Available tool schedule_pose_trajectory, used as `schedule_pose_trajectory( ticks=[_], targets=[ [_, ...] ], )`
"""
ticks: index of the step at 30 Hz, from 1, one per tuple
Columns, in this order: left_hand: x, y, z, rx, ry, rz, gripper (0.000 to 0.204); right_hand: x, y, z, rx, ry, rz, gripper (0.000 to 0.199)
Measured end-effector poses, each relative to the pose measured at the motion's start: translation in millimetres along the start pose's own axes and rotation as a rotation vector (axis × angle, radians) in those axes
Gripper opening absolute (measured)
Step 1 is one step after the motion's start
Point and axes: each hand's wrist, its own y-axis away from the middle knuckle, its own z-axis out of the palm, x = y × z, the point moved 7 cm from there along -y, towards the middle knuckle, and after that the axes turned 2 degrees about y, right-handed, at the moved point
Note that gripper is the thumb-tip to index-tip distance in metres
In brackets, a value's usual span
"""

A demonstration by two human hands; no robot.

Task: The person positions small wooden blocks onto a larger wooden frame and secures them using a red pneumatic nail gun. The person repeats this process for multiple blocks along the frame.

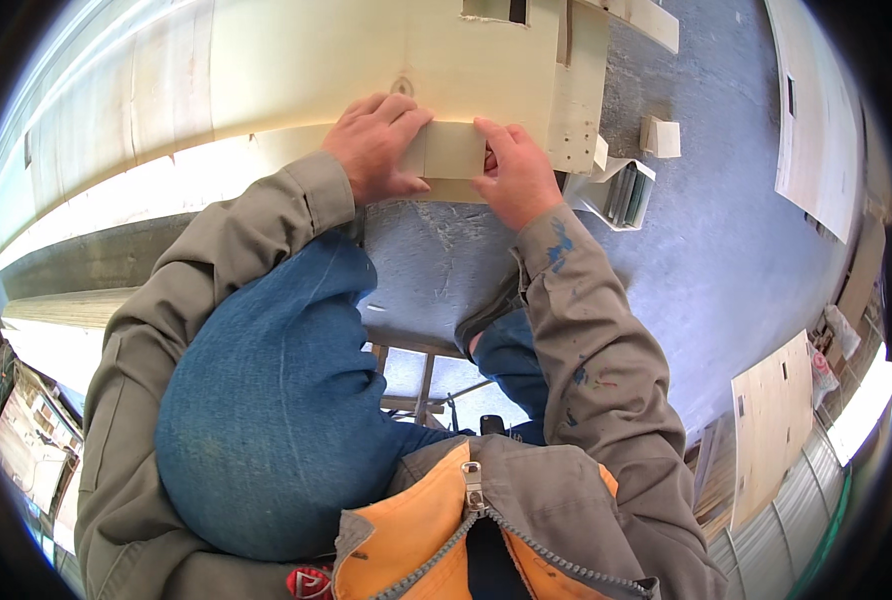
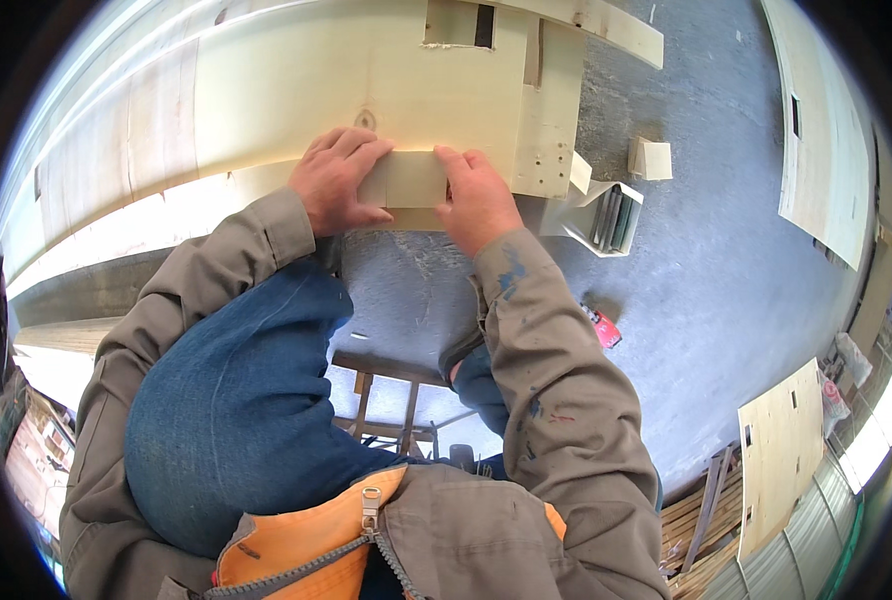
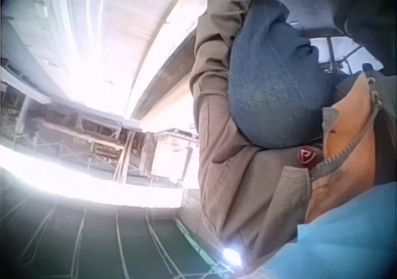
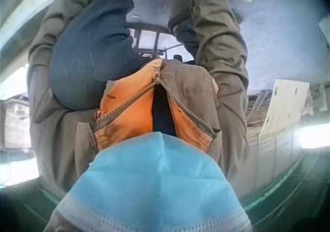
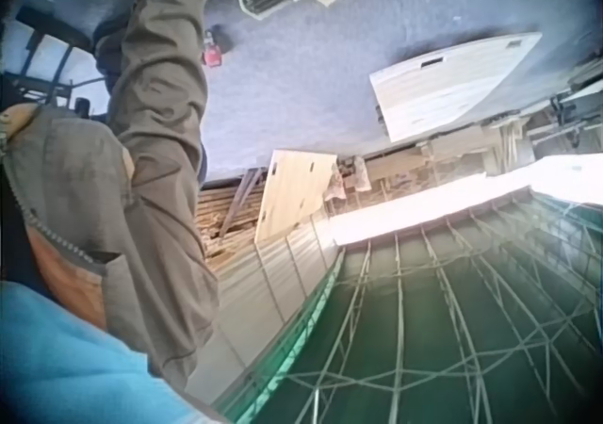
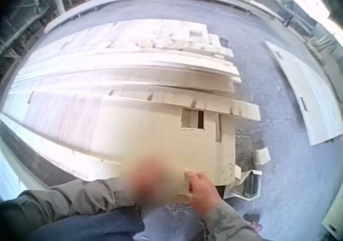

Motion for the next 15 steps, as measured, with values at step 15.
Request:
schedule_pose_trajectory(
  ticks=[15],
  targets=[
    [-3, 2, 4, 0.004, -0.071, 0.068, 0.076, 48, 49, -63, 0.153, 0.032, 0.181, 0.082]
  ],
)
